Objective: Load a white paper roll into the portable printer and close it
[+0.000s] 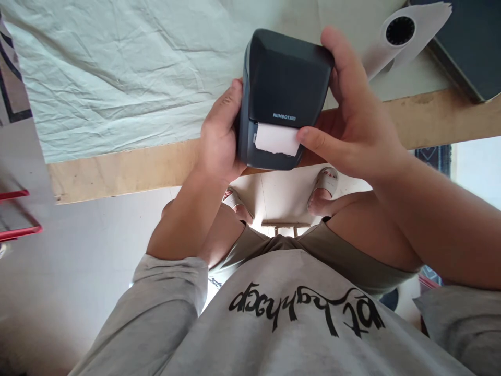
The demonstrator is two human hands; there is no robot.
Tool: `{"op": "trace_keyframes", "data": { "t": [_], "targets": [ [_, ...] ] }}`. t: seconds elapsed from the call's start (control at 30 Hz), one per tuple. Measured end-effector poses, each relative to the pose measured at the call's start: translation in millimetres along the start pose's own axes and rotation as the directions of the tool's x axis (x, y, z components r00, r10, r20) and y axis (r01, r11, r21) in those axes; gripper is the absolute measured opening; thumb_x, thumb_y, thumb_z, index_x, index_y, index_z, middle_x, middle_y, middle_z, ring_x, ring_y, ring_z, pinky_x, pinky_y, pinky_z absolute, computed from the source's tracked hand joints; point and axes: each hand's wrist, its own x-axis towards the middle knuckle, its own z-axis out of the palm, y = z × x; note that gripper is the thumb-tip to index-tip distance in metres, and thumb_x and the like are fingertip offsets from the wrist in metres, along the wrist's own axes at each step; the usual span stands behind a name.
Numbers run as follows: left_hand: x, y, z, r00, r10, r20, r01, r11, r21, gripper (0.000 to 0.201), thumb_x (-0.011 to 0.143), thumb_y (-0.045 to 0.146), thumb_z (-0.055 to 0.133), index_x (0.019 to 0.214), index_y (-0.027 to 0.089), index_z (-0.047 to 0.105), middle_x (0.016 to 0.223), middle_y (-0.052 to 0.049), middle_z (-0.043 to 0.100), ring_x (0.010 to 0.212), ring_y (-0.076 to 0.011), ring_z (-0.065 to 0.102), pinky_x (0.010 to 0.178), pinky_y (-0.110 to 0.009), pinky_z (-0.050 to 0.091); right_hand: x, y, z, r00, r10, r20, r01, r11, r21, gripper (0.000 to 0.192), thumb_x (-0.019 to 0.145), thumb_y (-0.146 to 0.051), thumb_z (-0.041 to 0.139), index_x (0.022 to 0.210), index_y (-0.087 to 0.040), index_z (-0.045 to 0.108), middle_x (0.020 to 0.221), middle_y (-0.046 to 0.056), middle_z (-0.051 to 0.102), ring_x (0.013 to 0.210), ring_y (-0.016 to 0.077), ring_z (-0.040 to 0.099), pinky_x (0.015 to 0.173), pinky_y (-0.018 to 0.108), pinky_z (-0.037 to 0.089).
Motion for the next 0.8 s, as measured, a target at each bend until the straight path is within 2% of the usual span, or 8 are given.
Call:
{"op": "trace_keyframes", "data": {
  "t": [0.1,0.17,0.33,0.43,0.5,0.57,0.63,0.8],
  "targets": [
    [-1.4,4.9,7.7,0.997,-0.061,0.053,0.062,0.998,-0.023,0.038,0.085,0.043,0.028,0.089,0.018,0.056,0.093,-0.004,0.061,0.092,-0.0164,0.054,0.073,-0.029,0.045,-2.8,-7.3,-3.8,0.991,-0.035,-0.128,0.019,0.992,-0.126,0.076,0.067,-0.04,0.061,0.133,-0.028,0.024,0.13,0.005,0.028,0.09,0.0071,0.05,0.061,0.014,0.051],
    [-2.7,5.6,12.9,0.999,-0.043,0.025,0.043,0.999,0.006,0.036,0.085,0.041,0.03,0.088,0.015,0.055,0.088,-0.005,0.059,0.087,-0.0152,0.055,0.067,-0.027,0.043,-5.4,-17.9,-6.4,0.968,-0.081,-0.237,0.026,0.974,-0.227,0.067,0.066,-0.04,0.061,0.126,-0.025,0.035,0.124,0.005,0.033,0.083,0.005,0.05,0.054,0.013,0.045],
    [-4.4,-1.5,12.6,0.996,0.008,-0.084,-0.002,0.998,0.07,0.021,0.08,0.037,0.044,0.082,0.018,0.053,0.074,-0.002,0.05,0.069,-0.0099,0.049,0.059,-0.023,0.037,-5.3,-47.0,-7.5,0.966,-0.096,-0.242,0.039,0.972,-0.23,0.03,0.082,-0.024,0.035,0.111,-0.024,0.037,0.125,-0.001,0.034,0.051,-0.0061,0.042,0.047,0.017,0.041],
    [-4.5,-3.5,8.8,0.997,-0.024,-0.069,0.031,0.994,0.102,0.024,0.079,0.043,0.044,0.084,0.021,0.053,0.077,-0.003,0.051,0.069,-0.0115,0.05,0.06,-0.025,0.038,0.0,-47.6,-6.2,0.895,-0.16,-0.415,0.07,0.972,-0.223,0.025,0.082,-0.025,0.036,0.107,-0.027,0.035,0.117,-0.001,0.039,0.066,-0.0009,0.054,0.051,0.016,0.044],
    [-4.8,-3.1,8.4,0.998,-0.023,-0.059,0.031,0.991,0.132,0.029,0.079,0.045,0.042,0.089,0.021,0.053,0.079,-0.004,0.054,0.071,-0.0134,0.052,0.059,-0.026,0.038,3.6,-41.4,-5.6,0.864,-0.215,-0.454,0.068,0.945,-0.319,0.024,0.081,-0.025,0.038,0.105,-0.023,0.038,0.111,0.001,0.044,0.076,0.0032,0.056,0.051,0.016,0.044],
    [-5.4,-2.2,9.2,0.999,-0.001,-0.053,0.009,0.987,0.158,0.029,0.078,0.044,0.045,0.09,0.02,0.055,0.078,-0.004,0.055,0.071,-0.0143,0.052,0.057,-0.026,0.039,6.3,-34.8,-5.0,0.87,-0.281,-0.406,0.074,0.887,-0.455,0.017,0.079,-0.022,0.04,0.094,-0.02,0.047,0.097,0.0,0.052,0.069,0.0033,0.053,0.053,0.019,0.041],
    [-6.0,-1.5,9.4,0.998,0.032,-0.046,-0.023,0.983,0.181,0.026,0.077,0.042,0.049,0.085,0.019,0.057,0.071,-0.004,0.053,0.065,-0.0127,0.05,0.054,-0.025,0.037,7.7,-31.6,-4.1,0.913,-0.279,-0.298,0.059,0.812,-0.58,0.014,0.078,-0.025,0.042,0.086,-0.021,0.054,0.083,-0.003,0.056,0.062,0.0041,0.049,0.058,0.023,0.04],
    [-4.8,-2.1,-0.3,0.997,0.01,0.074,-0.028,0.969,0.247,0.036,0.073,0.053,0.049,0.092,0.024,0.058,0.068,-0.004,0.051,0.059,-0.0127,0.046,0.053,-0.027,0.034,7.9,-37.6,-2.1,0.991,-0.021,-0.135,-0.092,0.628,-0.773,0.028,0.076,-0.041,0.043,0.101,-0.032,0.053,0.082,-0.002,0.058,0.071,0.0129,0.052,0.064,0.03,0.04]
  ]
}}
